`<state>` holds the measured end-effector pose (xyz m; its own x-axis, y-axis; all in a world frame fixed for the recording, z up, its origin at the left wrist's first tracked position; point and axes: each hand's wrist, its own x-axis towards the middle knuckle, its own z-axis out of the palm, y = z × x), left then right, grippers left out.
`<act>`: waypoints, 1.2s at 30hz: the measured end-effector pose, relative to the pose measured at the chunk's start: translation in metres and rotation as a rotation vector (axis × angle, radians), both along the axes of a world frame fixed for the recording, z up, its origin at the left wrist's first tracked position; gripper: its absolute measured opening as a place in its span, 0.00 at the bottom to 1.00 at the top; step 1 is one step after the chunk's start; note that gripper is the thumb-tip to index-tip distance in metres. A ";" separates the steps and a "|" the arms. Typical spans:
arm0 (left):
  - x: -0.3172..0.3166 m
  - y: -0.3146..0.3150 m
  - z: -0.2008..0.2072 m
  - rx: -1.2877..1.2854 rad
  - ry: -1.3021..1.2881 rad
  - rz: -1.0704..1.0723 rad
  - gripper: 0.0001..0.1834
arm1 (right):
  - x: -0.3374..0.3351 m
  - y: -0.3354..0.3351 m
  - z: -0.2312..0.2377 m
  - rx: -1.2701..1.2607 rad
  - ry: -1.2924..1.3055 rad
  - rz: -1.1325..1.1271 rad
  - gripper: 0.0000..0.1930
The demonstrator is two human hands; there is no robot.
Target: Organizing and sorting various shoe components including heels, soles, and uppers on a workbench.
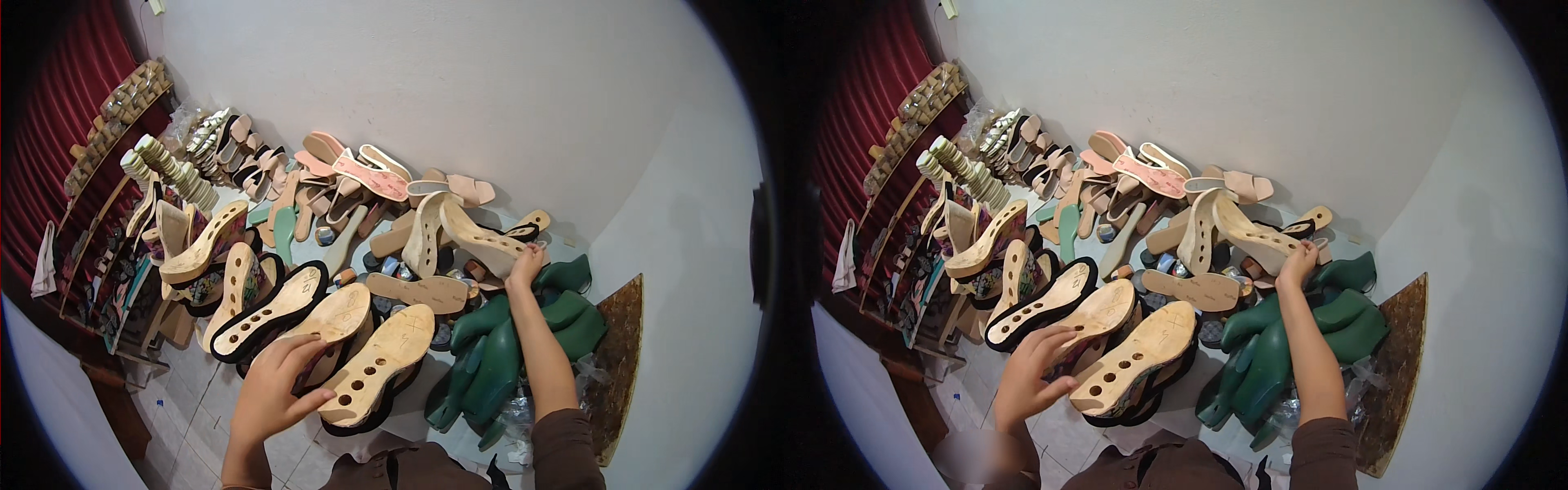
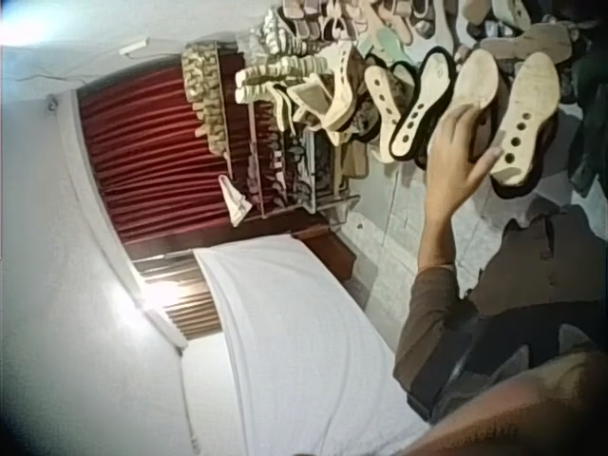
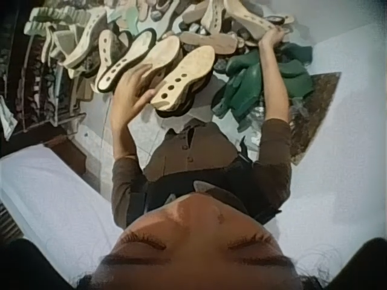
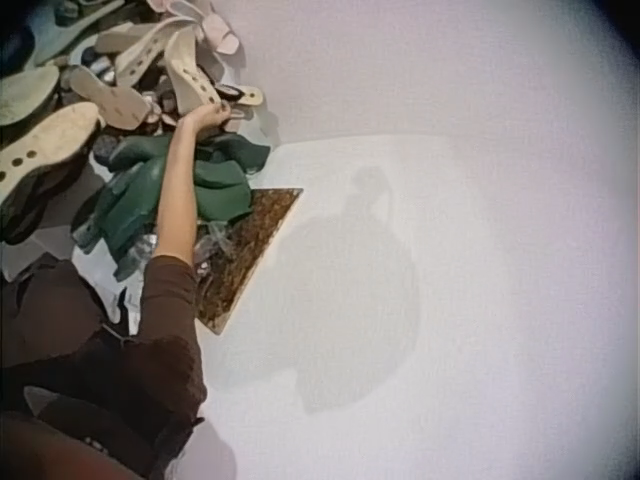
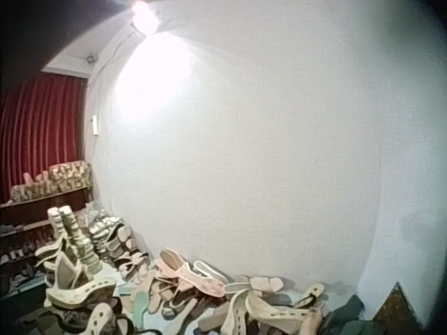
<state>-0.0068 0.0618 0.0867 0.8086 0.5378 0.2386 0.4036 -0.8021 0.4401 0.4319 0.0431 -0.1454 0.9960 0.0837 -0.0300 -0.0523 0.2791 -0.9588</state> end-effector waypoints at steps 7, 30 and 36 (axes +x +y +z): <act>0.001 -0.016 -0.001 0.123 0.056 0.008 0.26 | -0.021 -0.011 -0.010 -0.615 -0.520 -0.114 0.10; 0.030 -0.041 -0.077 0.298 -0.325 -0.183 0.38 | -0.153 -0.047 0.047 0.086 0.521 1.221 0.19; 0.024 -0.037 -0.100 0.237 -0.365 -0.072 0.44 | -0.106 -0.049 0.066 0.158 0.382 0.954 0.16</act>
<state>0.0172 0.0245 -0.0134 0.6820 0.3797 0.6251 0.1957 -0.9183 0.3442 0.3264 -0.0060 -0.0793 0.4405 0.8623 -0.2498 -0.6103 0.0836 -0.7878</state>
